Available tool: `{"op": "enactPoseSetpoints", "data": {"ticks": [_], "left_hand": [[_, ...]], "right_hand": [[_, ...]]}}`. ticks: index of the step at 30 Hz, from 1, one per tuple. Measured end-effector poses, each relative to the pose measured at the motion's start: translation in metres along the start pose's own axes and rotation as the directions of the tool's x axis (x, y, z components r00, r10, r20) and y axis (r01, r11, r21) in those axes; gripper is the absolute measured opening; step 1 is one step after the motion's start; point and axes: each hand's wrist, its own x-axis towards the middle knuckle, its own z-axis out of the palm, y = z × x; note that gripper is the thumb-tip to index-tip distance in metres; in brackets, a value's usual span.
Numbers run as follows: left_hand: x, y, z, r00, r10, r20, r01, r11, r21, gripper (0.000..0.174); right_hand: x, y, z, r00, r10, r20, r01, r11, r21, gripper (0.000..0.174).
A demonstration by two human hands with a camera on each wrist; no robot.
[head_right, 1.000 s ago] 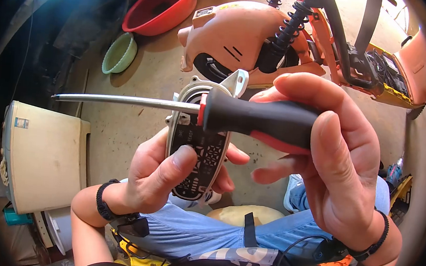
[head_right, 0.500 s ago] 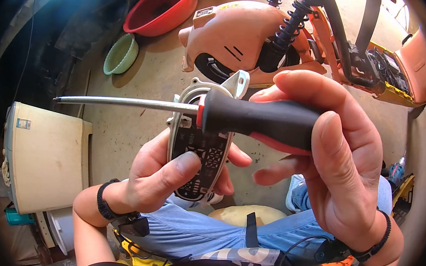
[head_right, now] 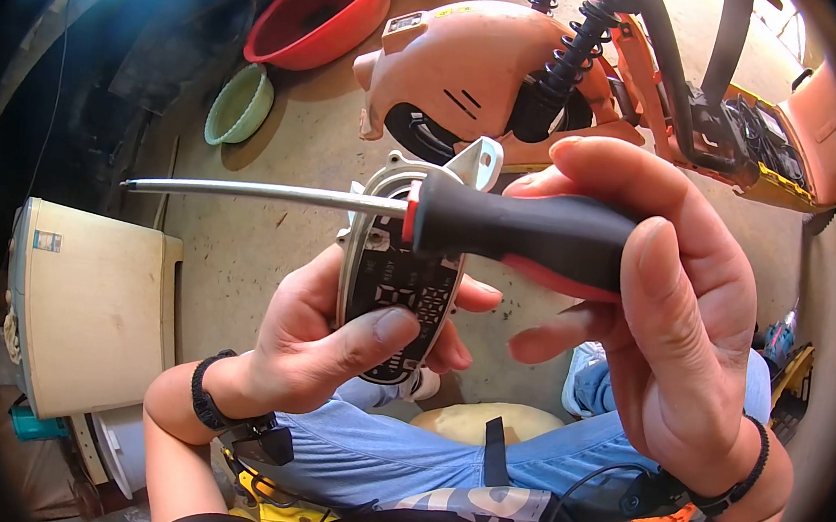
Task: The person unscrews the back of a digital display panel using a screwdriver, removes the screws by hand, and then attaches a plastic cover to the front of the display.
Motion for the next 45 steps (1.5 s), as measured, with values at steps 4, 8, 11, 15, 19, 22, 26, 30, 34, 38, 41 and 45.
{"op": "enactPoseSetpoints", "data": {"ticks": [4, 8, 11, 15, 19, 22, 26, 30, 34, 38, 41, 45], "left_hand": [[0.0, -0.0032, 0.0009, 1.0, -0.003, -0.028, 0.003, 1.0, -0.018, 0.046], [0.0004, -0.0052, -0.0004, 0.999, 0.046, -0.015, -0.045, 0.996, 0.073, 0.048], [0.0001, -0.0063, -0.0016, 0.998, 0.056, -0.004, -0.056, 0.993, 0.103, 0.048], [0.0002, -0.0058, -0.001, 0.999, 0.053, 0.011, -0.054, 0.989, 0.14, 0.047], [-0.0004, -0.0036, -0.0002, 1.0, 0.028, -0.003, -0.027, 0.981, 0.19, 0.047], [-0.0004, -0.0052, 0.0006, 1.0, 0.008, -0.02, -0.004, 0.989, 0.149, 0.046], [-0.0007, -0.0029, 0.0036, 0.999, -0.029, -0.034, 0.031, 0.997, 0.072, 0.045], [-0.0002, 0.0007, 0.0034, 0.998, -0.067, -0.01, 0.067, 0.997, 0.042, 0.044], [0.0008, 0.0012, 0.0004, 0.996, -0.085, 0.017, 0.083, 0.994, 0.072, 0.043], [0.0021, 0.0, 0.0005, 0.998, -0.056, 0.025, 0.055, 0.998, 0.038, 0.044], [0.0027, 0.0002, 0.0004, 0.999, -0.047, 0.024, 0.046, 0.998, 0.034, 0.045], [0.0025, 0.0002, 0.0014, 0.998, -0.052, 0.019, 0.052, 0.998, 0.025, 0.046]], "right_hand": [[0.0006, 0.002, -0.0018, 1.0, -0.013, 0.02, 0.014, 1.0, -0.021, 0.057], [0.0007, 0.0031, -0.0016, 1.0, -0.017, -0.014, 0.017, 0.999, -0.029, 0.055], [0.0007, 0.003, -0.0031, 1.0, -0.027, -0.009, 0.026, 0.999, -0.031, 0.055], [0.0003, 0.0027, -0.0037, 1.0, -0.023, 0.009, 0.023, 0.999, -0.036, 0.054], [-0.0001, 0.0031, -0.0048, 1.0, -0.025, 0.006, 0.025, 0.998, -0.051, 0.054], [-0.0007, 0.0046, -0.0048, 0.999, -0.035, 0.005, 0.035, 0.998, -0.059, 0.054], [0.0001, 0.0035, -0.0024, 0.999, -0.04, 0.003, 0.041, 0.996, -0.076, 0.054], [0.0012, 0.0025, -0.0004, 0.999, -0.043, -0.009, 0.042, 0.997, -0.062, 0.054], [0.0014, 0.0021, 0.0006, 0.999, -0.036, -0.015, 0.035, 0.999, -0.024, 0.055], [0.0022, 0.0011, 0.0007, 0.999, -0.029, -0.013, 0.029, 1.0, -0.006, 0.056], [0.0019, 0.001, -0.0004, 1.0, -0.026, 0.004, 0.026, 1.0, -0.002, 0.056], [0.0018, 0.0009, 0.0003, 1.0, -0.027, 0.002, 0.027, 1.0, -0.007, 0.056]]}}
